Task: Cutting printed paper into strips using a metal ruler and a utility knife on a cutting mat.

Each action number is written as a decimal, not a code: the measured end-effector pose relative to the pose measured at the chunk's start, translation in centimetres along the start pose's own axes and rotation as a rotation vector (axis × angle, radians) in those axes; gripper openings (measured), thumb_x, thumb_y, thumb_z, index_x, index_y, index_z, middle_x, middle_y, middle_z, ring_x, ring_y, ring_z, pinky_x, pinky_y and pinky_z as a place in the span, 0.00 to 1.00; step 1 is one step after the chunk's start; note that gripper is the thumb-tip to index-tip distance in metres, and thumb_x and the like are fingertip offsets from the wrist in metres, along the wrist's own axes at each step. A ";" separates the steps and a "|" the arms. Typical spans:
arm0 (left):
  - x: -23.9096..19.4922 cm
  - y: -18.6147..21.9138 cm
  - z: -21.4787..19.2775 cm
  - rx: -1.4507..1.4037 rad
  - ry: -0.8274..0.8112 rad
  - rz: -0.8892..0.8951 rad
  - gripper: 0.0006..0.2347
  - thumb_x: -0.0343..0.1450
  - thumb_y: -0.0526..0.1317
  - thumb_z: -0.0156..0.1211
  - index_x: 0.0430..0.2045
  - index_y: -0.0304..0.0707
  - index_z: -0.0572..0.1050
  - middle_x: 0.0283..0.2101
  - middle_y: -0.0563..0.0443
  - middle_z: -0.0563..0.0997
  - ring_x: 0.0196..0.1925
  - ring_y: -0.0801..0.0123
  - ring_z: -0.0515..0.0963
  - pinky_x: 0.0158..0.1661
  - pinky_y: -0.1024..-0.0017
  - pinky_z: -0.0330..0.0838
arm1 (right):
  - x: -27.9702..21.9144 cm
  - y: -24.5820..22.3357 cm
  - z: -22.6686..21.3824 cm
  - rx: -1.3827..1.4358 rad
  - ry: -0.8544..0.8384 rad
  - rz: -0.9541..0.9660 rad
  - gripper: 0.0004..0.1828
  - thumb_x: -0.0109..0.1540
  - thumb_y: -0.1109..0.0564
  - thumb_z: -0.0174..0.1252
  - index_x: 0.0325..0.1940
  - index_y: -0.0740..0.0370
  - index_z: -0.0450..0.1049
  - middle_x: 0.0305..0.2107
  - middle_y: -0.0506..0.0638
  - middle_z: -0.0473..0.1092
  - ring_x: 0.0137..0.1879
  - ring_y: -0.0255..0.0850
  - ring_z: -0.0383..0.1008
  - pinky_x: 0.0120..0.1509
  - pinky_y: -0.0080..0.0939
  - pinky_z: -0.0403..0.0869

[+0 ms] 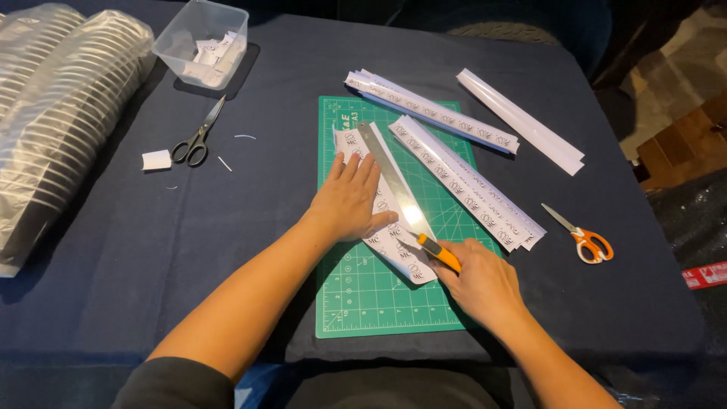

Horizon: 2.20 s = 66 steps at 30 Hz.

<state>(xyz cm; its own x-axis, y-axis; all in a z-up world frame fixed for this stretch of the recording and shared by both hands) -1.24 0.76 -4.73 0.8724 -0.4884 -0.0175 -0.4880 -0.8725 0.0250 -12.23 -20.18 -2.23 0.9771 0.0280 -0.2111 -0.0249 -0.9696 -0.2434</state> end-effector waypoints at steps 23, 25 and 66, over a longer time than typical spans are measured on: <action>5.7 -4.5 4.4 -0.124 0.192 -0.148 0.35 0.78 0.58 0.44 0.70 0.19 0.53 0.75 0.23 0.51 0.76 0.36 0.52 0.73 0.51 0.46 | 0.2 0.2 3.4 -0.080 0.066 -0.140 0.28 0.63 0.34 0.57 0.68 0.31 0.71 0.37 0.41 0.73 0.35 0.55 0.78 0.35 0.60 0.75; 5.3 -4.7 4.4 -0.195 0.189 -0.140 0.34 0.78 0.56 0.43 0.70 0.18 0.52 0.75 0.23 0.50 0.77 0.35 0.49 0.74 0.49 0.43 | 0.3 0.3 3.4 -0.090 0.047 -0.154 0.30 0.63 0.34 0.57 0.70 0.32 0.69 0.38 0.42 0.72 0.35 0.55 0.78 0.35 0.60 0.76; 4.8 -4.9 4.0 -0.247 0.236 -0.043 0.30 0.79 0.47 0.45 0.68 0.15 0.54 0.74 0.18 0.52 0.76 0.26 0.51 0.71 0.41 0.47 | -4.5 1.9 4.6 0.107 0.406 -0.341 0.24 0.49 0.52 0.74 0.49 0.46 0.79 0.32 0.42 0.71 0.32 0.46 0.73 0.27 0.51 0.71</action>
<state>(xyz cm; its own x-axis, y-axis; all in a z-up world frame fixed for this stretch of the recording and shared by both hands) 5.24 2.58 -8.93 0.8884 -0.4096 0.2075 -0.4545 -0.8485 0.2709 -17.59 -21.03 -6.06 0.9362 0.2195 0.2745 0.3069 -0.8913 -0.3338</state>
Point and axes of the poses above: each hand's wrist, its own x-axis towards the middle knuckle, its own z-axis out of the palm, y = z × x, the point moved 5 cm from there along x, towards the middle knuckle
